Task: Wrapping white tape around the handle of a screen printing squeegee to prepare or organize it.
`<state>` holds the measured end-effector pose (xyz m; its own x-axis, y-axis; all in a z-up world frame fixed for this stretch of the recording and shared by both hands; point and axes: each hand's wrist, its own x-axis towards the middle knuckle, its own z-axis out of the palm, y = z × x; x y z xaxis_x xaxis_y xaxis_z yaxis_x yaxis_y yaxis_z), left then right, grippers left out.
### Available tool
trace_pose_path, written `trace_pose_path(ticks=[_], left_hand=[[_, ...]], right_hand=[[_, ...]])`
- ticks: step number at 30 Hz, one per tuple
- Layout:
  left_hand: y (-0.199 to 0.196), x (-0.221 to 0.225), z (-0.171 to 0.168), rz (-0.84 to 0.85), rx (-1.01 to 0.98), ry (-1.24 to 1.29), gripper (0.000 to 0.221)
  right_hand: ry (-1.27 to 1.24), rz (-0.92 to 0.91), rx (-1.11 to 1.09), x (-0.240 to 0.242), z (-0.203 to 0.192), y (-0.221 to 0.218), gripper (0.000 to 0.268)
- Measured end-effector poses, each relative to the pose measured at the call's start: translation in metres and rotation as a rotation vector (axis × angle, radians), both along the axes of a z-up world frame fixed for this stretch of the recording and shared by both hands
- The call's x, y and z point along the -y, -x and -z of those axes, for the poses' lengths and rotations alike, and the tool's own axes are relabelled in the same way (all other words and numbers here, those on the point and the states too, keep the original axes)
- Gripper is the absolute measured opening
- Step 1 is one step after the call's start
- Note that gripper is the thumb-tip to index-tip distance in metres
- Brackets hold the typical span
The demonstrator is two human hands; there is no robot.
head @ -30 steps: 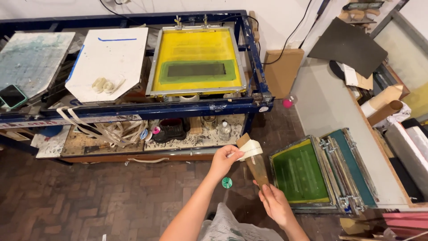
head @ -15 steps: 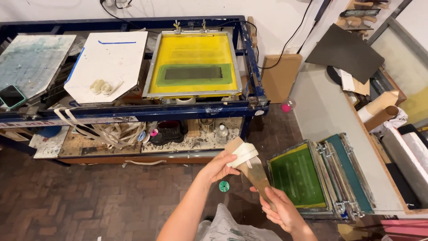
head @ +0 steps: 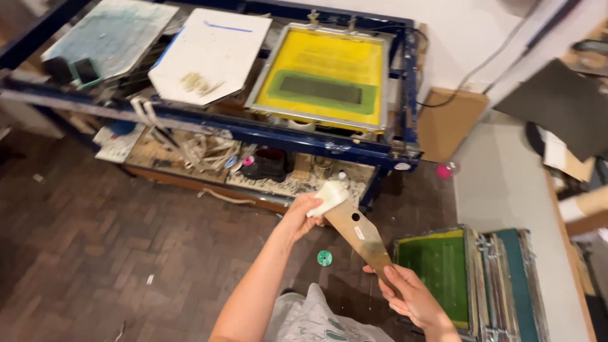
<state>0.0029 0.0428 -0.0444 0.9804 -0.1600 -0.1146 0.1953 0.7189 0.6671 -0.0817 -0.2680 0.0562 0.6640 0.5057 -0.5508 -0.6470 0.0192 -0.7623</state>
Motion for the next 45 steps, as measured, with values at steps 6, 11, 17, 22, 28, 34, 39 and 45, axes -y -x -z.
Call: trace_pose_path(ticks=[6, 11, 17, 22, 28, 34, 39, 45], left_hand=[[0.027, -0.058, -0.022, -0.272, -0.089, 0.016, 0.048], [0.037, -0.101, -0.026, -0.471, -0.152, 0.045, 0.039], [0.024, -0.194, -0.03, -0.617, -0.315, -0.133, 0.041], [-0.006, -0.306, -0.018, -0.699, -0.401, -0.351, 0.034], [-0.03, -0.413, -0.054, -0.722, -0.356, -0.864, 0.043], [-0.108, -0.5, -0.041, -0.603, -0.079, -1.248, 0.057], [-0.23, -0.569, 0.058, -0.76, -0.089, -1.519, 0.06], [-0.325, -0.619, 0.098, -0.697, -0.401, -1.448, 0.056]], right_hand=[[-0.044, -0.116, 0.126, -0.021, 0.006, -0.018, 0.058], [0.023, -0.192, 0.078, -0.071, 0.009, -0.042, 0.056], [0.028, -0.163, 0.065, -0.161, 0.017, -0.074, 0.058], [-0.06, -0.063, 0.071, -0.26, 0.05, -0.106, 0.08], [0.017, 0.178, 0.087, -0.387, 0.067, -0.136, 0.058], [0.071, 0.121, 0.2, -0.465, 0.06, -0.174, 0.053], [0.153, 0.211, 0.146, -0.508, 0.021, -0.218, 0.055], [0.221, 0.257, 0.022, -0.534, 0.031, -0.291, 0.056]])
